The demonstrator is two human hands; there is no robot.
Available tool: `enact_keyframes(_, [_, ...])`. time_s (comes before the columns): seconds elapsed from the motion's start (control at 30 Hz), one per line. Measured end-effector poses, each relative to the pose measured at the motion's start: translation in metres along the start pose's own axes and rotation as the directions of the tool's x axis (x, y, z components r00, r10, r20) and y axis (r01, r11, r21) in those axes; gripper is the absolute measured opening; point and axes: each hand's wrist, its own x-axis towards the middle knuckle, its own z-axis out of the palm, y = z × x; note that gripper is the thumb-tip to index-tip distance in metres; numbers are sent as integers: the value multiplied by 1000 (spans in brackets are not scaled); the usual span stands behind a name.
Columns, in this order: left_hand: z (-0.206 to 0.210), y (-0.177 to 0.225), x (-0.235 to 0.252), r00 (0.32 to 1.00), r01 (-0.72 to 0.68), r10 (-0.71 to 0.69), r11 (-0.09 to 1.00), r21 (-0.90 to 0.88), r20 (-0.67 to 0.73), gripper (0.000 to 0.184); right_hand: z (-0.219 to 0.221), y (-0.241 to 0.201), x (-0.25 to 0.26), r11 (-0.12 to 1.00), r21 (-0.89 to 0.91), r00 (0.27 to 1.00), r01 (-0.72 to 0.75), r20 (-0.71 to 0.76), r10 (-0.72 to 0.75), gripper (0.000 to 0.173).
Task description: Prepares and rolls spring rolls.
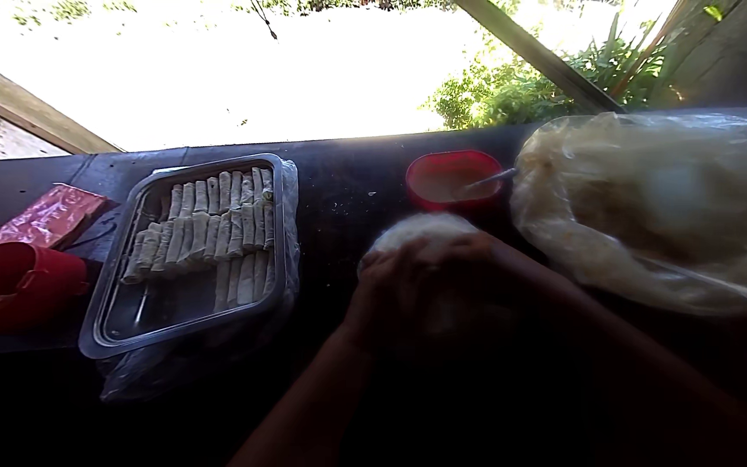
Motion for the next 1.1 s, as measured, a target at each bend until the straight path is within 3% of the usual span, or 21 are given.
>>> enact_keyframes(0.13, [0, -2, -2, 1000, 4, -5, 998, -61, -17, 42, -4, 6, -6, 1000, 26, 997, -9, -75, 11, 18])
enact_keyframes(0.3, [3, -4, -4, 999, 12, -15, 996, -87, -36, 40, -7, 6, -6, 996, 56, 997, -75, -21, 76, 17])
enact_keyframes(0.47, [1, 4, -2, 982, -142, 160, 974, 175, -97, 37, -11, 4, 2, 986, 61, 987, -156, 49, 153, 18])
enact_keyframes(0.6, [0, 11, 1, 965, -240, 259, 939, 246, -48, 32, -14, 2, 5, 985, 57, 985, -163, 68, 159, 19])
enact_keyframes(0.7, [3, 6, 4, 968, -228, 242, 955, 192, -57, 31, -19, 2, -2, 976, 125, 984, -179, 17, 179, 14])
enact_keyframes(0.77, [4, 2, 4, 974, -208, 218, 966, 156, -55, 31, -20, 4, -12, 968, 150, 978, -200, -30, 207, 24])
enact_keyframes(0.83, [5, 0, 3, 975, -207, 215, 968, 140, -47, 31, -18, 7, -23, 972, 120, 972, -201, -95, 213, 32])
enact_keyframes(1.0, [4, 1, 4, 976, -213, 218, 967, 141, -24, 35, -12, 7, -39, 974, 45, 958, -224, -174, 229, 21])
enact_keyframes(1.1, [4, 1, 5, 973, -228, 231, 967, 114, -15, 34, -10, 4, -42, 970, -9, 953, -242, -189, 236, 24])
